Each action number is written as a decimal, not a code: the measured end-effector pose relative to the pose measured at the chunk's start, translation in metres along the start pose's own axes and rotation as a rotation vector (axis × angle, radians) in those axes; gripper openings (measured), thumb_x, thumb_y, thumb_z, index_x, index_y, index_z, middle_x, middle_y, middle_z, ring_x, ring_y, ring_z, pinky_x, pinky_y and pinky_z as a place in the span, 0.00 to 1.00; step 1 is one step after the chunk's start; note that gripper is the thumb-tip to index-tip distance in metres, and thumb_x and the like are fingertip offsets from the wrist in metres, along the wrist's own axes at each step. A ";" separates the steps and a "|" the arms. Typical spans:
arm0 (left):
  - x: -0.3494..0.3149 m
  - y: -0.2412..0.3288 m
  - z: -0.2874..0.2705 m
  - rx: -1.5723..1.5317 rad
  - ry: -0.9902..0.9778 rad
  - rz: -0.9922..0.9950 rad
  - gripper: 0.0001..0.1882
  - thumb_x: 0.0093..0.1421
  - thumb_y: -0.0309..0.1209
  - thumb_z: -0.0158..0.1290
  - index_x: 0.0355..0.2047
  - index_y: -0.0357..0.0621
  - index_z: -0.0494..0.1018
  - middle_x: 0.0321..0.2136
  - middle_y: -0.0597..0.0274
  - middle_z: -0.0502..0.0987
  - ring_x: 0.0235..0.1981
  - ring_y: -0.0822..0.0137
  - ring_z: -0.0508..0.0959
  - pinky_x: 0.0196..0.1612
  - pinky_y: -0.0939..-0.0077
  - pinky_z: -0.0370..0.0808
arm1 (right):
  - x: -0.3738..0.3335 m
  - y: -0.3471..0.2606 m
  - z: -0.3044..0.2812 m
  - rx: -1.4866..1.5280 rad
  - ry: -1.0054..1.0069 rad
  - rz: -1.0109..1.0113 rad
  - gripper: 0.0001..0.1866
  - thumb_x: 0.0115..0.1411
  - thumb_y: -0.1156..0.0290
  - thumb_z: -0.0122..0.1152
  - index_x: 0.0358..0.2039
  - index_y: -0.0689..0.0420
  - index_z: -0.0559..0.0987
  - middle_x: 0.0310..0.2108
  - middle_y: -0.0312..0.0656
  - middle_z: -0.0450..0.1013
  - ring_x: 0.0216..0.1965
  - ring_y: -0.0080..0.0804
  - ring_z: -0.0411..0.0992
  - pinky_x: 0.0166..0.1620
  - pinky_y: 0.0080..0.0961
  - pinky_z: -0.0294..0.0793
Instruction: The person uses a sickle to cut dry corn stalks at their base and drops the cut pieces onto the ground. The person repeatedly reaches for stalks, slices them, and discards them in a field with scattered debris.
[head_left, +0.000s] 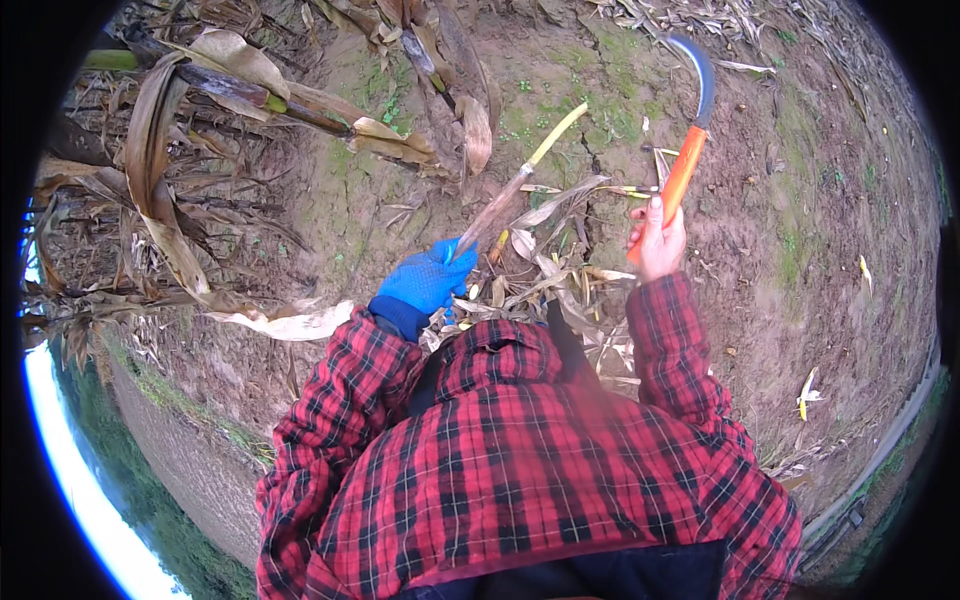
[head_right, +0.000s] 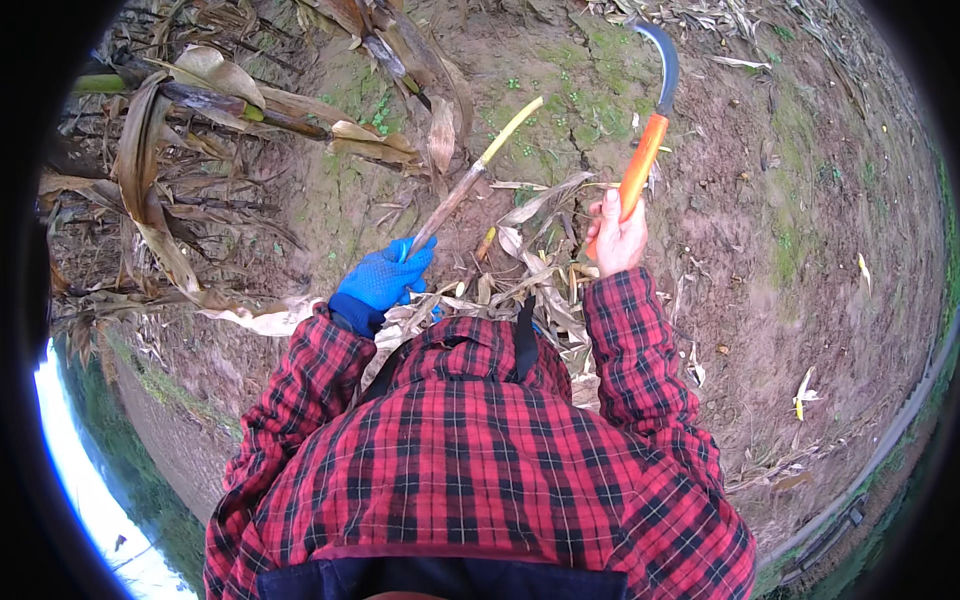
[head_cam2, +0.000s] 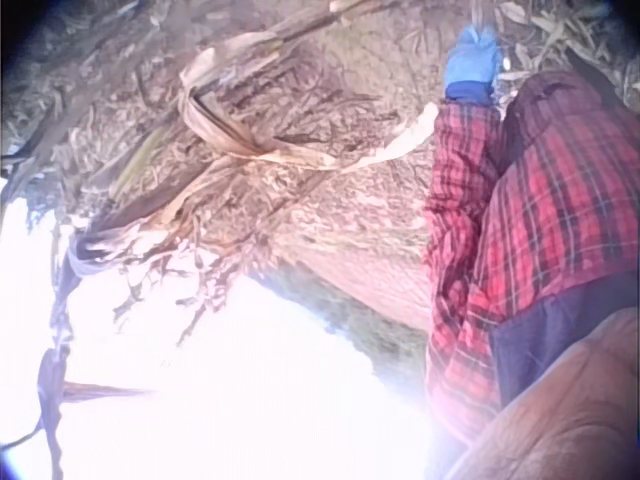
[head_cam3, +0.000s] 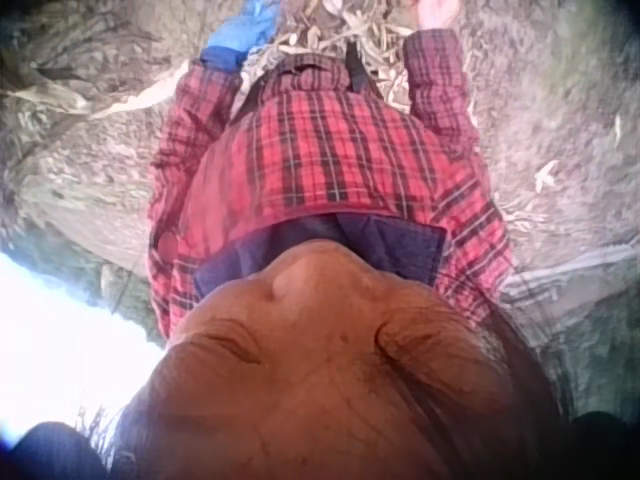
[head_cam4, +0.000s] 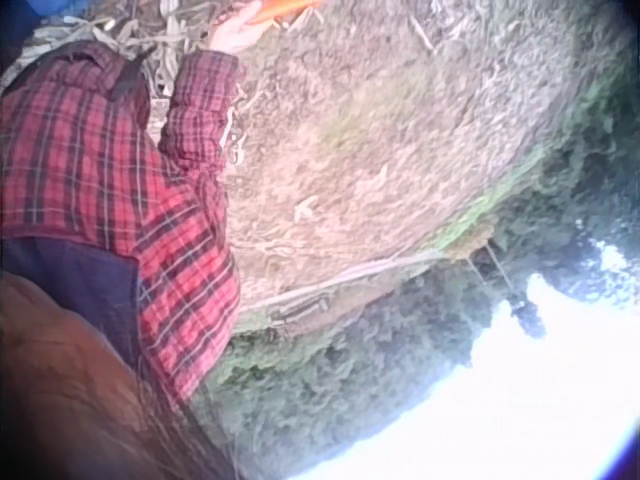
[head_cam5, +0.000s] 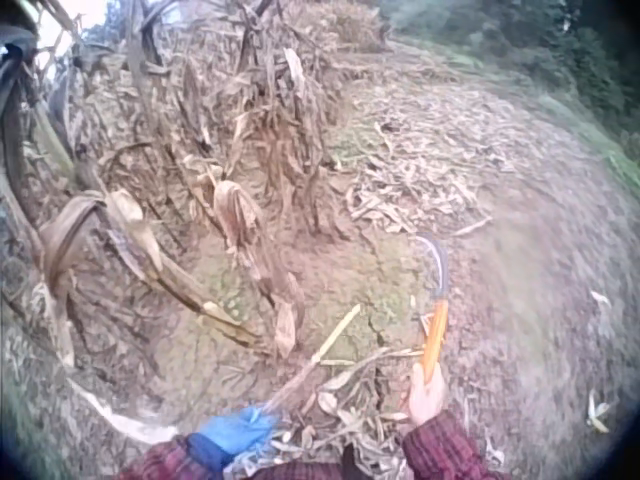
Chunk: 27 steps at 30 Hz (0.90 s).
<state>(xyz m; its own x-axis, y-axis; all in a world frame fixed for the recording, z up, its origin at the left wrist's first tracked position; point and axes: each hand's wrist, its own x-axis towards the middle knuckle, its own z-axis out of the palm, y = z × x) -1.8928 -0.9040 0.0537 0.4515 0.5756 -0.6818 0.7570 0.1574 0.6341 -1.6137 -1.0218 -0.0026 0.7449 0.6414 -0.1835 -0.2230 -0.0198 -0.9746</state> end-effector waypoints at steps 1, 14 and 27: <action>0.004 0.005 -0.004 -0.024 -0.052 -0.061 0.24 0.57 0.48 0.46 0.49 0.47 0.65 0.31 0.56 0.76 0.25 0.70 0.76 0.25 0.75 0.72 | -0.011 0.000 -0.004 -0.027 -0.054 -0.035 0.16 0.58 0.58 0.52 0.37 0.57 0.64 0.23 0.36 0.69 0.19 0.17 0.64 0.21 0.15 0.66; 0.008 0.026 0.001 -0.195 -0.275 -0.074 0.17 0.60 0.41 0.41 0.41 0.45 0.72 0.17 0.62 0.76 0.11 0.79 0.68 0.14 0.87 0.62 | -0.071 0.028 0.000 -1.034 -0.499 -0.401 0.11 0.46 0.69 0.58 0.33 0.52 0.72 0.24 0.44 0.70 0.25 0.45 0.72 0.27 0.36 0.70; -0.009 0.029 0.028 -0.443 -0.391 -0.059 0.18 0.59 0.44 0.45 0.35 0.41 0.74 0.19 0.63 0.74 0.13 0.78 0.67 0.15 0.87 0.63 | -0.060 0.087 0.004 -0.892 -0.411 -0.372 0.08 0.47 0.67 0.60 0.28 0.51 0.72 0.22 0.43 0.72 0.25 0.45 0.72 0.27 0.37 0.71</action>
<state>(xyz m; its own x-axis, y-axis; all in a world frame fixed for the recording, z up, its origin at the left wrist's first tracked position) -1.8613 -0.9274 0.0680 0.6191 0.2305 -0.7508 0.5549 0.5481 0.6258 -1.6805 -1.0585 -0.0759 0.3633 0.9307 0.0419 0.6448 -0.2187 -0.7324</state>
